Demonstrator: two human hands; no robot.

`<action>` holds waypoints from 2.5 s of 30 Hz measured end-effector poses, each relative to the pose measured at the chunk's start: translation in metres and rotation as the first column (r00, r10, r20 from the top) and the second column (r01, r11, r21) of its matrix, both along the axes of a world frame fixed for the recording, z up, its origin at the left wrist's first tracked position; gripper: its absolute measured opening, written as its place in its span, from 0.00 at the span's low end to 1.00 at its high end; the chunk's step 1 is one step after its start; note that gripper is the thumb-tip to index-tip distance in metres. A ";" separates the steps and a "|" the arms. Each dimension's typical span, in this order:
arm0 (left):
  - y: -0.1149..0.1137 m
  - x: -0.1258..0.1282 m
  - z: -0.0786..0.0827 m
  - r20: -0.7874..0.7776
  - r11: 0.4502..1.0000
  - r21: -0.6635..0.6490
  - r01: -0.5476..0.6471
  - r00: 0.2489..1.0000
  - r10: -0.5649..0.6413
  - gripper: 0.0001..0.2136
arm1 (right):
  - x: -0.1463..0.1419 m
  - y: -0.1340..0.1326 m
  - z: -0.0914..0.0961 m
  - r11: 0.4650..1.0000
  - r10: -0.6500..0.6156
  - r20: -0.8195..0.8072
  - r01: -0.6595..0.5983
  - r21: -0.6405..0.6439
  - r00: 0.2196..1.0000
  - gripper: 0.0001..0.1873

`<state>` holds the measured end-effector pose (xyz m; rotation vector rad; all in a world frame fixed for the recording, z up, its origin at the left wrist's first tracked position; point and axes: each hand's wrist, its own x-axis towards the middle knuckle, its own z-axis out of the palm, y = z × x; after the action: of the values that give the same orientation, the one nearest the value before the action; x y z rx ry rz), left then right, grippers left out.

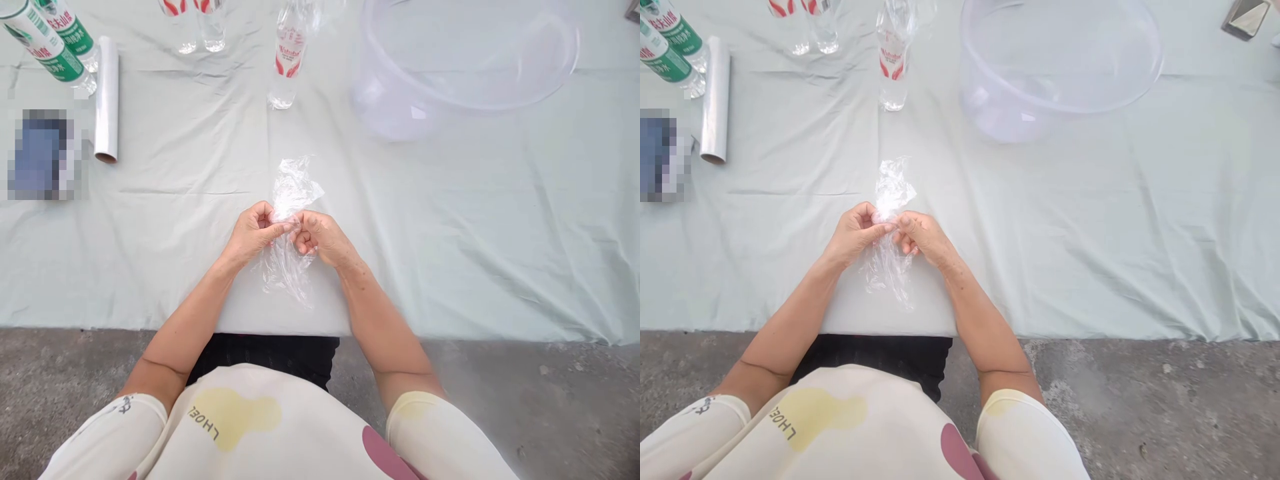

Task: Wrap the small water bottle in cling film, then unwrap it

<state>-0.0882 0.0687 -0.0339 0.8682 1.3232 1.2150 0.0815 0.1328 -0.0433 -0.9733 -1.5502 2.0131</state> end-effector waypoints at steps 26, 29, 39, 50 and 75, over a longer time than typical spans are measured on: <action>0.001 -0.010 0.002 -0.082 0.983 -0.163 -0.081 0.994 0.069 0.17 | 0.019 0.017 0.014 0.968 -0.231 0.104 0.218 0.123 0.967 0.06; 0.005 -0.017 0.003 -0.116 0.961 -0.150 -0.234 0.969 0.218 0.05 | 0.028 0.025 0.015 0.926 -0.367 0.152 0.345 0.155 0.918 0.05; 0.011 -0.046 0.002 0.265 0.872 -0.241 -0.425 0.836 0.481 0.09 | 0.063 0.047 0.020 0.811 -0.583 0.328 0.560 0.172 0.743 0.08; -0.001 -0.032 0.007 -0.659 0.896 0.215 -0.389 0.620 0.427 0.12 | 0.078 0.048 0.010 0.813 -0.583 0.480 0.467 0.348 0.656 0.11; 0.026 -0.027 -0.016 -0.585 0.833 0.271 -0.482 0.605 0.540 0.08 | 0.088 0.036 0.032 0.683 -0.723 0.396 0.501 0.531 0.566 0.07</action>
<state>-0.1156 0.0950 -0.0494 1.0596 2.2203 1.4837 0.1692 0.1687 -0.0116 -1.7798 -1.4489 0.9013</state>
